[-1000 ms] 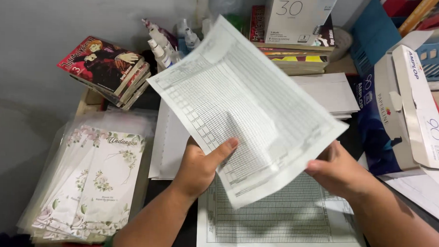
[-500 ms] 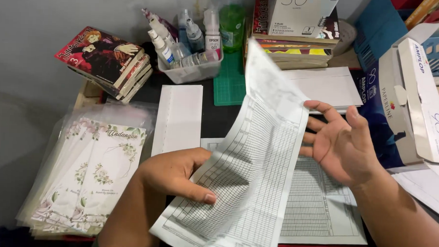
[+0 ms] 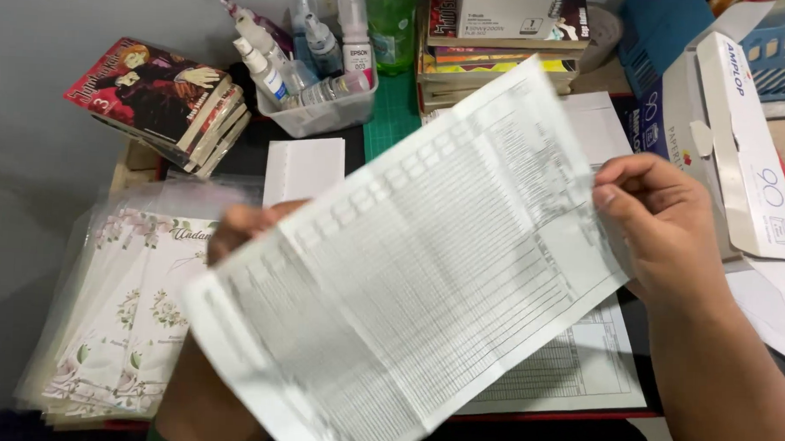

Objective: Remove papers from envelopes, unfold them, and flatten them on the desk.

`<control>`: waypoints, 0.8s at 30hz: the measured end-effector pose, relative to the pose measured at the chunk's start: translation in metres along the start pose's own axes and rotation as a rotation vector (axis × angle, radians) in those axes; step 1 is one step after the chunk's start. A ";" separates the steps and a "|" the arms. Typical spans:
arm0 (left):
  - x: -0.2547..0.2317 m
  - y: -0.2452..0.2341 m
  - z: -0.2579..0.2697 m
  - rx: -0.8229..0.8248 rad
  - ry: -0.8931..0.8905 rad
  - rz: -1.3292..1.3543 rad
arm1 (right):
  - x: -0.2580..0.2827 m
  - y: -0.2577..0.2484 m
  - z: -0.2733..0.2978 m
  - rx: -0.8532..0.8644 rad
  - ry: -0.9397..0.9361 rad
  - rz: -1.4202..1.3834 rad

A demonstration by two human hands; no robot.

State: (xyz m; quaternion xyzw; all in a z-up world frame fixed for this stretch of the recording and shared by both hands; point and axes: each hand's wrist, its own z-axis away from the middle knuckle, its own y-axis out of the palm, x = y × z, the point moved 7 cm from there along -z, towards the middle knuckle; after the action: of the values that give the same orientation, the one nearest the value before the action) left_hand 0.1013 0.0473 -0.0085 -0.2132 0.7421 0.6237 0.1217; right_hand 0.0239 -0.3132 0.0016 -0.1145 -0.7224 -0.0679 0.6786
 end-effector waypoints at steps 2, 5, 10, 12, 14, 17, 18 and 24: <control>0.001 0.005 -0.018 -0.138 0.172 -0.030 | 0.004 -0.005 0.002 -0.145 -0.031 -0.042; -0.010 0.012 -0.024 -0.489 0.626 -0.133 | 0.011 -0.016 0.006 -0.326 -0.107 -0.085; -0.005 -0.016 0.002 -1.187 0.516 -0.643 | 0.015 -0.021 0.007 -0.344 -0.217 0.031; -0.018 0.011 -0.010 -1.266 0.754 -0.839 | 0.023 -0.009 0.005 -0.221 -0.277 0.120; -0.015 0.018 -0.010 -1.371 0.644 -0.913 | 0.021 0.002 0.003 -0.144 -0.153 0.025; -0.014 0.037 -0.008 -1.577 0.418 -1.039 | 0.021 0.014 -0.001 -0.072 -0.045 0.054; -0.012 0.045 -0.006 -1.683 0.292 -1.082 | 0.024 0.016 0.000 -0.075 -0.051 0.178; -0.016 0.058 -0.001 -1.226 0.727 -1.461 | 0.040 -0.005 0.021 -0.181 -0.105 0.194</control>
State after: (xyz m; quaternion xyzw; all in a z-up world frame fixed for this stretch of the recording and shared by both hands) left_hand 0.0883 0.0570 0.0495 -0.8160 -0.0245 0.5670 0.1096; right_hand 0.0000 -0.3095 0.0399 -0.2480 -0.7333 -0.0610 0.6301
